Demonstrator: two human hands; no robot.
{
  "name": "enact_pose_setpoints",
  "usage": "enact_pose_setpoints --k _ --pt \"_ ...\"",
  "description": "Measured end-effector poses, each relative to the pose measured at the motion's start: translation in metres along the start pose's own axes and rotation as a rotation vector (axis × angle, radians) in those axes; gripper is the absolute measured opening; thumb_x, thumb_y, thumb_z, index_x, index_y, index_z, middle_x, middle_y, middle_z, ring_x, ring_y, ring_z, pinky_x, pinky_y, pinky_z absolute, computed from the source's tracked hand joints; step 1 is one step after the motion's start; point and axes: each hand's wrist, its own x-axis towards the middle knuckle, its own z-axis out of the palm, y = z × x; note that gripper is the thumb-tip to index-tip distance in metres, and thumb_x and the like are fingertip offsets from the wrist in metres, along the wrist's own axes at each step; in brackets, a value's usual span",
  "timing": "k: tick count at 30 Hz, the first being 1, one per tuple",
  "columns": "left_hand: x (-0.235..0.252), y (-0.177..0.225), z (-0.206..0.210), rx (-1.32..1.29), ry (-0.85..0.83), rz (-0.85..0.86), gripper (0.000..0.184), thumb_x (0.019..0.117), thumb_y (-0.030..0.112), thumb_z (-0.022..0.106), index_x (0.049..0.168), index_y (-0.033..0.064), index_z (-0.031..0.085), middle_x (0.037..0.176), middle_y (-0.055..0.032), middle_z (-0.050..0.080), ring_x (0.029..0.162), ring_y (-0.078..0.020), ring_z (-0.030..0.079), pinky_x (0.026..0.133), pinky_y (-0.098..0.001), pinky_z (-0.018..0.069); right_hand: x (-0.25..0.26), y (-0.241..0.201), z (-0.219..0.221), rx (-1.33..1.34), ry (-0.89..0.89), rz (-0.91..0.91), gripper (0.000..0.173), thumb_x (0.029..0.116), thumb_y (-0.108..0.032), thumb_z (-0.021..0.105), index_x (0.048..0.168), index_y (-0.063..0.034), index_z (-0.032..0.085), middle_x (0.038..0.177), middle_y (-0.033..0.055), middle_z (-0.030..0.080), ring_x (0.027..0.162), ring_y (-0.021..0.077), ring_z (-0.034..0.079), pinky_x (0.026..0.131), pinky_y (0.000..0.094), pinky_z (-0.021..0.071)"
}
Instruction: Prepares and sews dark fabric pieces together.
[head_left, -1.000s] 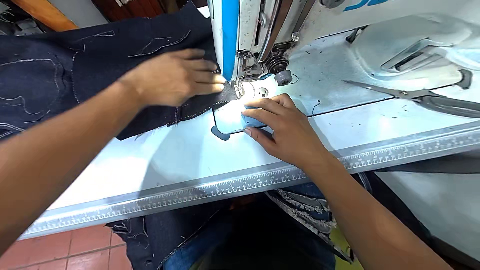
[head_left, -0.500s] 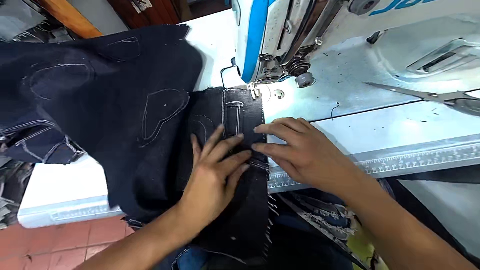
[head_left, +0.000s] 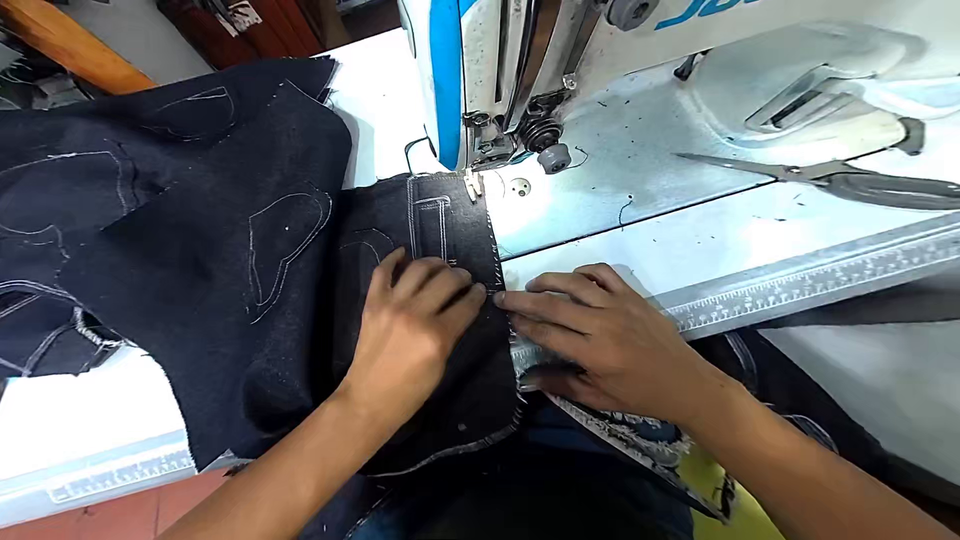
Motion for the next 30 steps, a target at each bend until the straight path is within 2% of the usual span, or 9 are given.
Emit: enact_pose_setpoints --k 5,8,14,18,21,23,26,28,30 --pt "0.001 -0.017 0.021 0.100 -0.022 0.013 0.037 0.1038 0.034 0.055 0.135 0.0192 0.069 0.137 -0.0009 0.065 0.133 -0.0274 0.057 0.107 -0.0742 0.0335 0.022 0.018 -0.008 -0.010 -0.088 0.108 0.065 0.0897 -0.076 0.048 0.123 -0.0255 0.074 0.144 -0.0094 0.060 0.126 0.0212 0.055 0.097 0.0491 0.0426" --pt "0.018 -0.029 0.018 0.026 -0.070 -0.008 0.039 0.1003 0.011 0.052 0.136 0.0156 0.068 0.138 -0.0026 0.064 0.135 -0.0304 0.055 0.104 -0.0789 0.0316 0.038 0.034 -0.007 -0.018 -0.075 0.108 0.069 0.0861 -0.080 0.049 0.119 -0.0256 0.076 0.140 -0.0102 0.063 0.119 0.0197 0.057 0.090 0.0455 0.0433" --pt "0.047 -0.052 0.017 0.022 -0.178 -0.013 0.061 0.0866 0.039 0.071 0.141 0.0113 0.063 0.144 -0.0085 0.060 0.139 -0.0399 0.049 0.102 -0.0823 0.0311 0.061 0.063 0.004 0.013 -0.023 0.102 0.069 0.0863 -0.075 0.054 0.120 -0.0194 0.076 0.132 -0.0025 0.069 0.114 0.0263 0.061 0.088 0.0509 0.0480" --pt "0.063 -0.062 0.018 0.015 -0.219 -0.052 0.064 0.0972 0.053 0.058 0.144 0.0098 0.059 0.148 -0.0101 0.057 0.143 -0.0402 0.044 0.104 -0.0813 0.0294 0.060 0.062 0.007 0.000 0.016 0.149 0.061 0.0923 -0.065 0.056 0.122 -0.0165 0.075 0.131 0.0015 0.069 0.118 0.0286 0.060 0.091 0.0500 0.0470" --pt "0.078 -0.075 0.020 0.016 -0.196 -0.046 0.067 0.0975 0.061 0.052 0.139 0.0088 0.062 0.139 -0.0112 0.060 0.140 -0.0424 0.046 0.098 -0.0820 0.0331 0.058 0.061 0.005 0.000 0.022 0.158 0.055 0.0959 -0.059 0.057 0.122 -0.0143 0.075 0.133 0.0037 0.069 0.119 0.0304 0.060 0.091 0.0506 0.0461" --pt "0.091 -0.079 0.011 0.023 -0.280 -0.079 0.072 0.0944 0.067 0.054 0.135 0.0081 0.064 0.146 -0.0128 0.055 0.142 -0.0436 0.042 0.096 -0.0817 0.0357 0.057 0.061 0.004 0.028 0.024 0.170 0.051 0.0973 -0.054 0.058 0.123 -0.0135 0.075 0.135 0.0035 0.068 0.122 0.0302 0.059 0.094 0.0508 0.0459" --pt "0.133 -0.080 -0.032 0.107 -0.563 -0.219 0.064 0.0891 0.058 0.072 0.122 0.0032 0.070 0.153 -0.0214 0.046 0.142 -0.0469 0.041 0.097 -0.0736 0.0440 0.057 0.061 0.002 0.030 0.042 0.179 0.043 0.0989 -0.044 0.060 0.121 -0.0111 0.075 0.133 0.0047 0.069 0.119 0.0293 0.061 0.093 0.0491 0.0472" --pt "0.170 -0.105 -0.054 0.194 -0.728 -0.297 0.042 0.0998 0.036 0.067 0.125 0.0024 0.071 0.131 -0.0296 0.061 0.125 -0.0504 0.056 0.098 -0.0716 0.0422 0.055 0.055 0.001 0.022 0.048 0.197 0.038 0.0999 -0.039 0.061 0.118 -0.0095 0.076 0.129 0.0062 0.070 0.116 0.0289 0.063 0.095 0.0481 0.0490" --pt "0.186 -0.149 -0.059 0.253 -0.669 -0.461 0.036 0.1055 0.021 0.056 0.129 -0.0047 0.065 0.126 -0.0363 0.061 0.124 -0.0554 0.055 0.099 -0.0751 0.0389 0.052 0.039 -0.002 0.042 0.053 0.224 0.039 0.0998 -0.037 0.062 0.120 -0.0069 0.074 0.127 0.0089 0.070 0.115 0.0284 0.064 0.097 0.0477 0.0504"
